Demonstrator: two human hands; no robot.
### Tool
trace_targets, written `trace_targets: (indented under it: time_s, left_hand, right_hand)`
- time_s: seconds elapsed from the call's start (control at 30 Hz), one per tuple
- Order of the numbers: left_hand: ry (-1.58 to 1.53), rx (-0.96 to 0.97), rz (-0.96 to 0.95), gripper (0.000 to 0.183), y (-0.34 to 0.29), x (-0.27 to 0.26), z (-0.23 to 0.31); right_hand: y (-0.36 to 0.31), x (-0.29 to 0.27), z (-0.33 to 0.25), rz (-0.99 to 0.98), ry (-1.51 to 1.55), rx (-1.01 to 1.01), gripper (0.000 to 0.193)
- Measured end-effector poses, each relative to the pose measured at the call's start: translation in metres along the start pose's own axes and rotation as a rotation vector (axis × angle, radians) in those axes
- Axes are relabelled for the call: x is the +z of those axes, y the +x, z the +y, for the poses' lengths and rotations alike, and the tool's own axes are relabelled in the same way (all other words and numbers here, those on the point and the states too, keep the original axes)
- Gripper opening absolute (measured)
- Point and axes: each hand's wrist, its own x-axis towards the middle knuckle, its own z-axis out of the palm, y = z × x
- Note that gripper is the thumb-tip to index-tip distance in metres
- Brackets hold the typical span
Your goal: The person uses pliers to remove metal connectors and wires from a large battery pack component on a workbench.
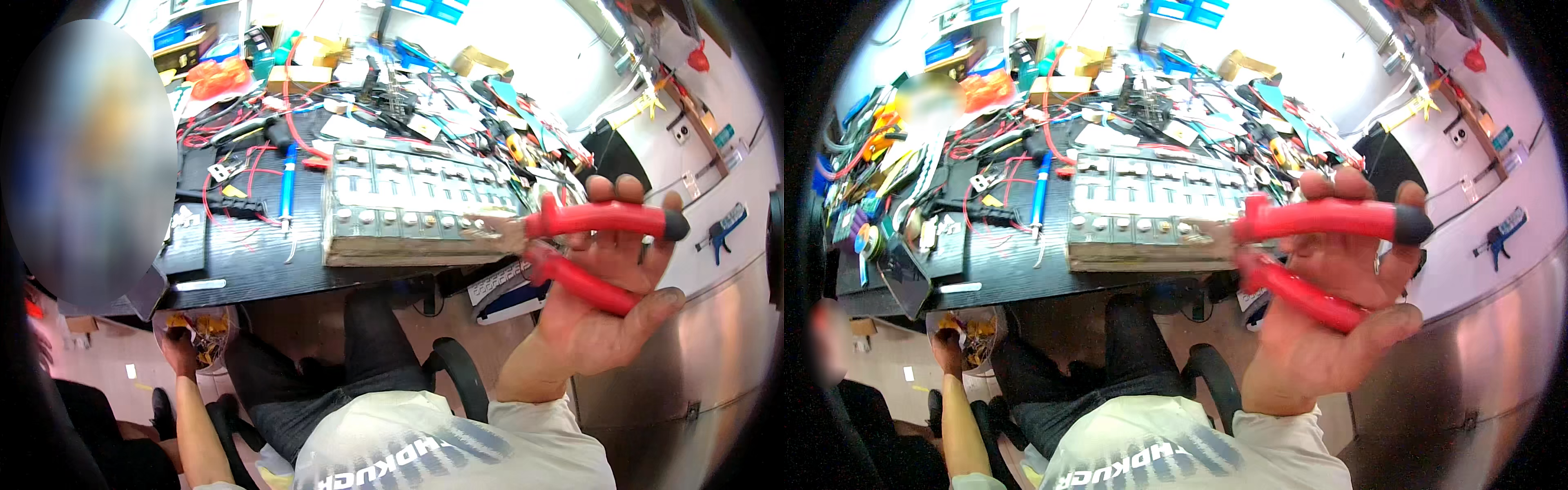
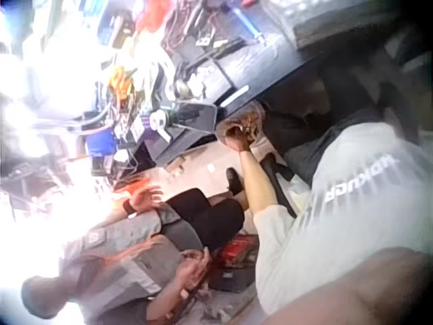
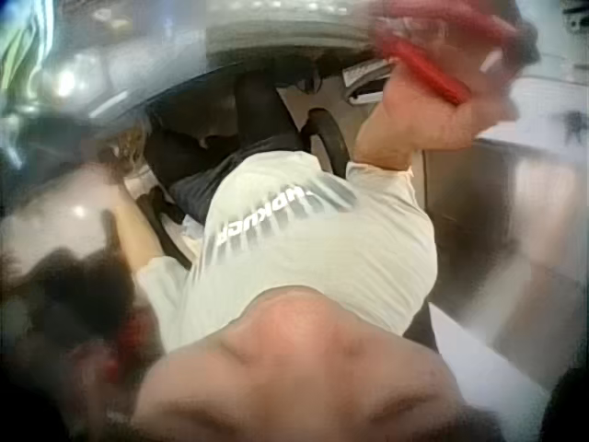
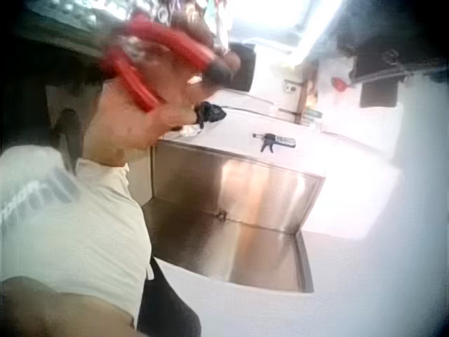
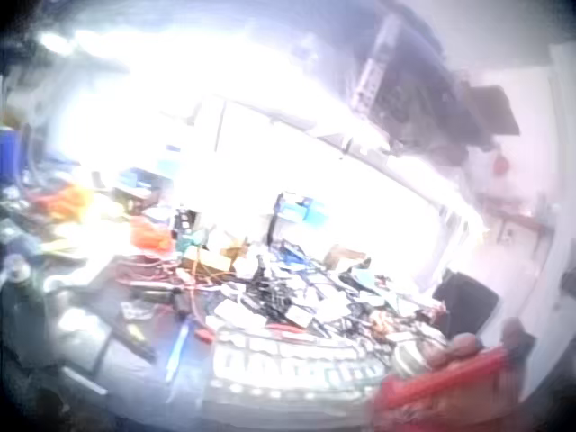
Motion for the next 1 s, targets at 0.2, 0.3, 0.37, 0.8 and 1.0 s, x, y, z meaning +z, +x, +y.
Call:
trace_targets:
  time_s: [0.2,0.3,0.37,0.8,1.0]
  left_hand:
    - [0.262,0.315,-0.071,0.015,-0.009,-0.016,-0.075]
    - [0.247,0.282,-0.231,0.021,-0.018,-0.03,-0.045]
    - [0.06,0.243,-0.202,0.02,-0.04,-0.039,-0.032]
    - [-0.52,-0.656,-0.198,0.028,-0.074,-0.064,0.009]
    - [-0.525,-0.627,-0.253,0.031,-0.07,-0.041,0.019]
  right_hand:
    - [-0.013,-0.064,0.001,0.228,-0.289,-0.075,0.086]
    - [-0.024,-0.082,0.009,0.257,-0.316,-0.035,0.086]
    - [-0.03,-0.092,0.017,0.296,-0.333,0.002,0.086]
    - [-0.024,-0.091,0.032,0.286,-0.325,0.09,0.09]
    - [-0.007,-0.095,0.037,0.25,-0.381,0.027,0.069]
